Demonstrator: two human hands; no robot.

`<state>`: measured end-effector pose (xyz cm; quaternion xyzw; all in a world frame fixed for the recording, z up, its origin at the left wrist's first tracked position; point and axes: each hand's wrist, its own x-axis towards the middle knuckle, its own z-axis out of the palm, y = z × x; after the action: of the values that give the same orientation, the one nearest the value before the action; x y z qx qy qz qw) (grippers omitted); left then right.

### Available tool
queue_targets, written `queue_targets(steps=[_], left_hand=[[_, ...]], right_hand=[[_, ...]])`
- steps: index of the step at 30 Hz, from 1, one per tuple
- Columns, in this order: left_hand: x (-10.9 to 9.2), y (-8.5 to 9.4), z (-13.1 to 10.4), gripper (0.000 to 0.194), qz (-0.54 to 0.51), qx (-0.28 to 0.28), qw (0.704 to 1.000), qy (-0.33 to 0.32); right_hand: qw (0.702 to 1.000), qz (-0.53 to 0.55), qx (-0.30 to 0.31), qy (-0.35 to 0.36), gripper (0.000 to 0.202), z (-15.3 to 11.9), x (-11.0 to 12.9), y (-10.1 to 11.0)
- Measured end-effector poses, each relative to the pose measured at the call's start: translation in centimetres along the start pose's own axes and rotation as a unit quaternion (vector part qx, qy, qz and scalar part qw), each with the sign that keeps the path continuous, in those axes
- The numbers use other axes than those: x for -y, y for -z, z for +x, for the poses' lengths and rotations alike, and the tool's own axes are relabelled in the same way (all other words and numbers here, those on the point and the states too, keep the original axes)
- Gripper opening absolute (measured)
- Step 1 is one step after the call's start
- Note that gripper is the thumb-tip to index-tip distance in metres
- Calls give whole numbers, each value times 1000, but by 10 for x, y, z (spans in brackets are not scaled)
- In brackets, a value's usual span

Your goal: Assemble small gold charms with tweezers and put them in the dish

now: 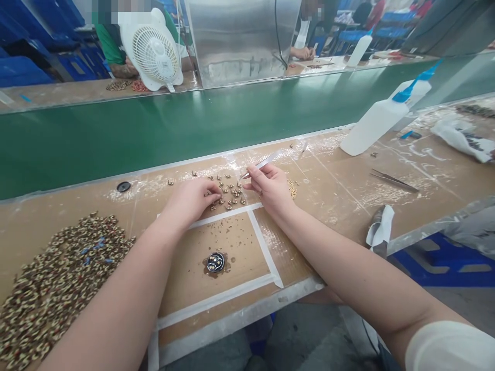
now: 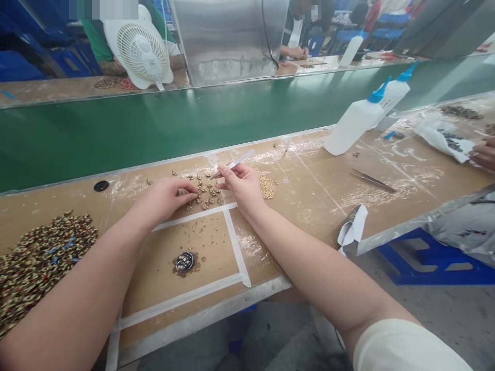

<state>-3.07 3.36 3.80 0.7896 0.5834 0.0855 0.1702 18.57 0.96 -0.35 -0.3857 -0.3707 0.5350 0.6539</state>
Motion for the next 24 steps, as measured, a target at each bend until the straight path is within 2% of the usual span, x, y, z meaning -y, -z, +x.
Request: queue_targets(steps=[3, 9, 13, 17, 19, 21, 24], left_hand=[[-2, 0, 1, 18, -26, -30, 999, 6], [-18, -5, 8, 14, -16, 64, 996, -68], [-27, -5, 13, 9, 17, 95, 993, -69], [-36, 8, 8, 7, 23, 88, 994, -54], [-35, 14, 0, 5, -21, 48, 998, -25], [-30, 14, -13, 11, -117, -2, 993, 6], [-17, 0, -32, 24, -326, -46, 944, 30]], right_hand=[[1000, -3, 0, 3, 39, 1, -1, 0], [1000, 14, 5, 8, 40, 2, -2, 1], [1000, 8, 5, 9, 41, 2, 0, 2], [1000, 18, 4, 10, 39, 3, 1, 3], [1000, 29, -1, 2, 39, 4, 1, 4], [999, 46, 0, -13, 40, 4, 0, 3], [997, 66, 8, -41, 41, 2, -1, 1]])
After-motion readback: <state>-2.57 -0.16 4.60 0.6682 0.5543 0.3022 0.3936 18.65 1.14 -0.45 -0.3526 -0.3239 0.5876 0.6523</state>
